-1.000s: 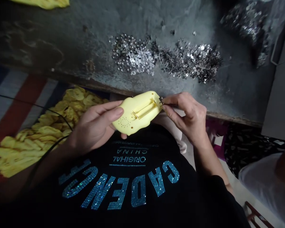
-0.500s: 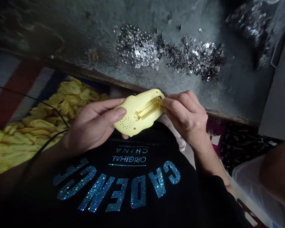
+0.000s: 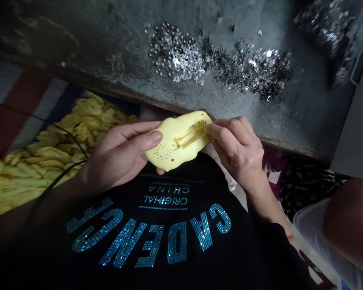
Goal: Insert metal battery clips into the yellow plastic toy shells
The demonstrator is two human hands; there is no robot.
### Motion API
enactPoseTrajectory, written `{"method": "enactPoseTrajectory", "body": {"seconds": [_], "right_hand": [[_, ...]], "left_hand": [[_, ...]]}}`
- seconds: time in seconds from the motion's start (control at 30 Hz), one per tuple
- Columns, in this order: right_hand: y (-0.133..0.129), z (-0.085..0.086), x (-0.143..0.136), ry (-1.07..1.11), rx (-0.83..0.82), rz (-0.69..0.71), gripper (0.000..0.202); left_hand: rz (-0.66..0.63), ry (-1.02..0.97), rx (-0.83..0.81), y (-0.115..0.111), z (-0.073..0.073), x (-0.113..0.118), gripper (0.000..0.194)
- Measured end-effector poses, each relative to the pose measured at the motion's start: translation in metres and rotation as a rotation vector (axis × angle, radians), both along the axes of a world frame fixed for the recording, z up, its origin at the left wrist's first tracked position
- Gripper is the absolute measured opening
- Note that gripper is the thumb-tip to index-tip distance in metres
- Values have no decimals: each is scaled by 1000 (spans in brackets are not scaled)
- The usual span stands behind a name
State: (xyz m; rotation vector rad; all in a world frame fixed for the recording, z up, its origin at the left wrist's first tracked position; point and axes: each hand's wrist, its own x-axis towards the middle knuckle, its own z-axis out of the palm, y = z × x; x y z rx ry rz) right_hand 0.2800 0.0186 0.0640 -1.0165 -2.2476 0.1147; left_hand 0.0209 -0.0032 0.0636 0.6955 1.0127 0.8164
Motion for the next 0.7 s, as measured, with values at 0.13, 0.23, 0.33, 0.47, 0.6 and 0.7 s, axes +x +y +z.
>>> {"method": "enactPoseTrajectory", "body": {"seconds": [0.13,0.23,0.33,0.47,0.6,0.7], "right_hand": [[-9,-3,4,43,-60,-62,48],[-16,-6,6,22,-103,-134,55],[-17,-9,4,8,-9,-122,54],[-17,-10,-1,23,52,-123,47],[-15,-9,-1,66,42,-130,43],[-8,-6,4,195,-156,-146,33]], "left_hand": [[17,-22,-16,2,2,2,44],[17,-18,-18,1,2,2,45],[2,-15,-21,0,1,2,46],[6,-20,-18,-1,1,2,46],[-5,-18,0,-3,0,0,42],[-46,22,63,-5,2,-3,44]]}}
